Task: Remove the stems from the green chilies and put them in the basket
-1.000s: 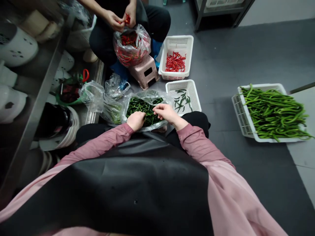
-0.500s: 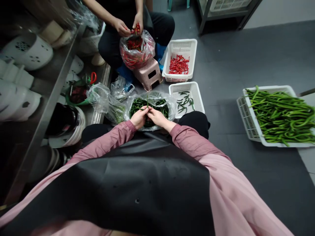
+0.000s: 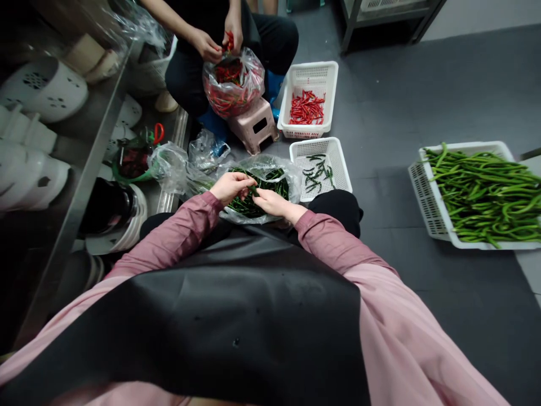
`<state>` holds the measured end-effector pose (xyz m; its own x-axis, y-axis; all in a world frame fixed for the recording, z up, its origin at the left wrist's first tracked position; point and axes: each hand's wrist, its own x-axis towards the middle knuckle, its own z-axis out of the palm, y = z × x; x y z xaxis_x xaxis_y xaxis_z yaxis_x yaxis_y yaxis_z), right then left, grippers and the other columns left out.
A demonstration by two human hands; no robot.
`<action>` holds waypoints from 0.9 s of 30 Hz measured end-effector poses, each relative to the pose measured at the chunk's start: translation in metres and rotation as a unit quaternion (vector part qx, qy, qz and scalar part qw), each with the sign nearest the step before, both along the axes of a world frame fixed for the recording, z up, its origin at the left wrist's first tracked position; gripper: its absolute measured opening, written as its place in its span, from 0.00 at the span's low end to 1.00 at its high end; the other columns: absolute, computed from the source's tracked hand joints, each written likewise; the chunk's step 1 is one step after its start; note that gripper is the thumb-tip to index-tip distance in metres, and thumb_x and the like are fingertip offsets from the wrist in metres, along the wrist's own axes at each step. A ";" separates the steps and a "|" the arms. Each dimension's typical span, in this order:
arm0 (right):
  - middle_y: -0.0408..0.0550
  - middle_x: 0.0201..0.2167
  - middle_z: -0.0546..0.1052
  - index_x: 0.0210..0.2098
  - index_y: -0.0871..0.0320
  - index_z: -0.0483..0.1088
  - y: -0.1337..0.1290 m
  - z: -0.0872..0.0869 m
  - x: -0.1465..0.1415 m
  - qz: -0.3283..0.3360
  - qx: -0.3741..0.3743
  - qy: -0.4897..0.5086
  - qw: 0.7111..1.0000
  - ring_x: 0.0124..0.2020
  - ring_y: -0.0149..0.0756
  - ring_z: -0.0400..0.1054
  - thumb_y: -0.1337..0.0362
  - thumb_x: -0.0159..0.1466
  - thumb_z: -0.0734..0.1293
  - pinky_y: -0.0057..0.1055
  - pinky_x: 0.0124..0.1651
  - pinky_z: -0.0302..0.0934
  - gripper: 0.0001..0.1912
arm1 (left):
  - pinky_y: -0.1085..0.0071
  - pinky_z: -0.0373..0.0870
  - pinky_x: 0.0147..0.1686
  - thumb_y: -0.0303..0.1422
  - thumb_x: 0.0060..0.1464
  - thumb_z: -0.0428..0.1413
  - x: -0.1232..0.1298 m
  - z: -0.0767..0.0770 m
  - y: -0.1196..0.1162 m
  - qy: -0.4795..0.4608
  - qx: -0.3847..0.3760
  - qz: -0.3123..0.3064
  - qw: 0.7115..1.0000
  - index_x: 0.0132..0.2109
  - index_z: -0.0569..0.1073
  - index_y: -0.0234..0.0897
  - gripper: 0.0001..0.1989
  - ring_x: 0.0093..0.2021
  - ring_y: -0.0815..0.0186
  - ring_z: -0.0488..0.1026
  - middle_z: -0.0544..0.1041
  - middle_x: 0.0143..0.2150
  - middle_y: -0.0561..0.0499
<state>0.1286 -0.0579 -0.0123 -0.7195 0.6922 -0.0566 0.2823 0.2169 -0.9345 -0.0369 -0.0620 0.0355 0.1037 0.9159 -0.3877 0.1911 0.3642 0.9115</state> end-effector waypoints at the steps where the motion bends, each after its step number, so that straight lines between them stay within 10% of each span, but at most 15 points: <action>1: 0.45 0.28 0.69 0.30 0.57 0.62 -0.001 0.002 0.000 0.010 -0.024 0.022 0.999 0.31 0.34 0.61 0.65 0.60 0.57 0.34 0.41 0.58 0.05 | 0.76 0.56 0.18 0.41 0.46 0.63 -0.001 0.000 0.000 -0.017 -0.013 -0.004 1.000 0.30 0.73 0.30 0.16 0.16 0.75 0.59 0.65 0.17 0.55; 13: 0.43 0.24 0.66 0.27 0.57 0.62 0.002 0.011 0.008 0.098 -0.040 0.055 0.993 0.28 0.32 0.58 0.68 0.59 0.59 0.32 0.39 0.58 0.04 | 0.78 0.39 0.12 0.43 0.51 0.57 -0.012 0.003 -0.014 -0.136 -0.223 -0.059 0.963 0.20 0.61 0.35 0.21 0.12 0.80 0.44 0.54 0.15 0.59; 20: 0.42 0.29 0.65 0.32 0.55 0.60 0.004 -0.002 -0.004 -0.199 -0.121 0.158 0.959 0.31 0.31 0.60 0.57 0.64 0.57 0.29 0.41 0.59 0.09 | 0.77 0.65 0.23 0.35 0.52 0.57 0.013 -0.016 -0.018 -0.018 -0.101 0.039 0.994 0.32 0.73 0.32 0.09 0.24 0.73 0.70 0.76 0.30 0.50; 27: 0.42 0.32 0.67 0.36 0.54 0.59 -0.004 -0.004 -0.015 -0.254 -0.196 0.180 0.930 0.30 0.30 0.61 0.51 0.60 0.60 0.27 0.34 0.59 0.13 | 0.77 0.55 0.15 0.36 0.56 0.54 0.051 -0.036 -0.029 -0.046 -0.098 0.041 0.993 0.23 0.62 0.35 0.16 0.13 0.77 0.57 0.62 0.15 0.58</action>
